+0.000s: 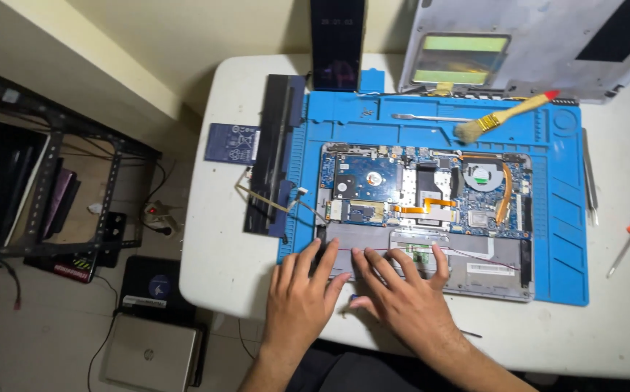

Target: Reconnecting internal ribbon cables and installing the battery into a laptop during a repair process.

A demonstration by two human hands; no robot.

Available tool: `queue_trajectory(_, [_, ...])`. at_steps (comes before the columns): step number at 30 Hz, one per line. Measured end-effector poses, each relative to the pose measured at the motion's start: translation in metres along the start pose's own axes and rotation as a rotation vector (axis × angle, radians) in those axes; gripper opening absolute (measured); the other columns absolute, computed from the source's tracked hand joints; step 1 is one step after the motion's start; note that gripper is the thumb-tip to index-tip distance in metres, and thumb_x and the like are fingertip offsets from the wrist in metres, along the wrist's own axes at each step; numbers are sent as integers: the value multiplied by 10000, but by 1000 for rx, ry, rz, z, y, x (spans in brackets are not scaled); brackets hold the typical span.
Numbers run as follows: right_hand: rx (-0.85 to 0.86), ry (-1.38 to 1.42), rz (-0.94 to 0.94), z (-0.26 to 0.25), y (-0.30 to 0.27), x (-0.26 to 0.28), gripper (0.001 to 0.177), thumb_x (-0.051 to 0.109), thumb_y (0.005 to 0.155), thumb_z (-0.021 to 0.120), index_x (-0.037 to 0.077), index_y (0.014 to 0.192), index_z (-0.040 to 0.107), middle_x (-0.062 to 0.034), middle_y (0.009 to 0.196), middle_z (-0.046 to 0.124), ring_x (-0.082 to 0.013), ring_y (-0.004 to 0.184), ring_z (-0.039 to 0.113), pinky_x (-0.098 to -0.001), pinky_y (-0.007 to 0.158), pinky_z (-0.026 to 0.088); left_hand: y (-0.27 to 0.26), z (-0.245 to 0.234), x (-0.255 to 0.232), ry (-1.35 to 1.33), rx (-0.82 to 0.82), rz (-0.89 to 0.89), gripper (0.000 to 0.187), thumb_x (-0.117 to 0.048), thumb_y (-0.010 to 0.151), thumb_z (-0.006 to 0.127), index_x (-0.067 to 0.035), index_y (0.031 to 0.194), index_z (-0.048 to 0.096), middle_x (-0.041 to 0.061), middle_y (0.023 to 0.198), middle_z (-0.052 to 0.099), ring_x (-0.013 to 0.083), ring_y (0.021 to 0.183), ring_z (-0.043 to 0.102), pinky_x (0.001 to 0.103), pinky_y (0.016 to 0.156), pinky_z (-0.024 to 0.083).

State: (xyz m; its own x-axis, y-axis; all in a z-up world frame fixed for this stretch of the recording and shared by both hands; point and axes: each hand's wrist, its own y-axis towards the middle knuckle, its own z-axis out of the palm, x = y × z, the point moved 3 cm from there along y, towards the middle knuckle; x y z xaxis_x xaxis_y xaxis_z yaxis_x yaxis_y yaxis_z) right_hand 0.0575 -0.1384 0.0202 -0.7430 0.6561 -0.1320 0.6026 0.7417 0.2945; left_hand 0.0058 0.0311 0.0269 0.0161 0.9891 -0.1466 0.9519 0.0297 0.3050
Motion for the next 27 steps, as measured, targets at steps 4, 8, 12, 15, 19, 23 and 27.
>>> queue_trajectory(4, [-24, -32, -7, 1, 1, 0, 735, 773, 935, 446, 280, 1469, 559, 89, 1305, 632, -182, 1149, 587, -627, 1144, 184, 8, -12, 12, -100, -45, -11, 450, -415, 994, 669, -122, 1335, 663, 50, 1223, 692, 233, 987, 615, 382, 796, 524])
queue_trajectory(8, [33, -59, -6, 4, 1, 0, 777, 799, 917, 396, 303, 1503, 518, 99, 1298, 624, -193, 1163, 576, -618, 1132, 187, 18, -22, 48, -324, -211, -138, 332, -278, 1003, 645, -42, 1229, 701, 109, 1146, 746, 260, 997, 693, 374, 856, 582])
queue_trajectory(12, [71, -16, -1, 6, 0, -2, 796, 811, 901, 394, 287, 1483, 531, 87, 1282, 624, -216, 1167, 588, -623, 1131, 179, 32, -24, 120, -328, -242, -402, 253, -125, 998, 631, -17, 1221, 684, 146, 1180, 740, 261, 991, 704, 391, 858, 588])
queue_trajectory(15, [36, 34, -5, -7, 8, -5, 720, 764, 919, 432, 282, 1439, 558, 84, 1232, 615, -214, 1127, 584, -612, 1133, 184, 54, -37, 141, -412, -108, -341, 310, -128, 998, 566, -79, 1287, 669, 104, 1284, 667, 279, 1062, 672, 408, 911, 550])
queue_trajectory(19, [25, 63, 27, -11, 9, -9, 673, 741, 925, 443, 303, 1424, 553, 68, 1295, 597, -221, 1116, 597, -602, 1138, 156, 70, -31, 148, -459, 299, -405, 462, -78, 945, 568, -212, 1385, 616, -12, 1461, 501, 199, 1121, 621, 432, 870, 543])
queue_trajectory(23, [-44, 266, 21, -23, 10, -14, 458, 552, 943, 577, 318, 1336, 592, 54, 1347, 584, -170, 1066, 610, -522, 1096, 198, 92, -10, 181, -427, 37, -369, 371, -90, 990, 510, -74, 1334, 647, 116, 1391, 596, 299, 1259, 597, 450, 1069, 488])
queue_trajectory(27, [-54, 497, -123, -15, -3, -17, 519, 337, 897, 738, 249, 1384, 580, 5, 1392, 604, -103, 973, 669, -487, 1070, 293, 118, 3, 206, -343, 214, -520, 618, -358, 1002, 583, -41, 1509, 427, 136, 1582, 390, 364, 1412, 398, 577, 1107, 418])
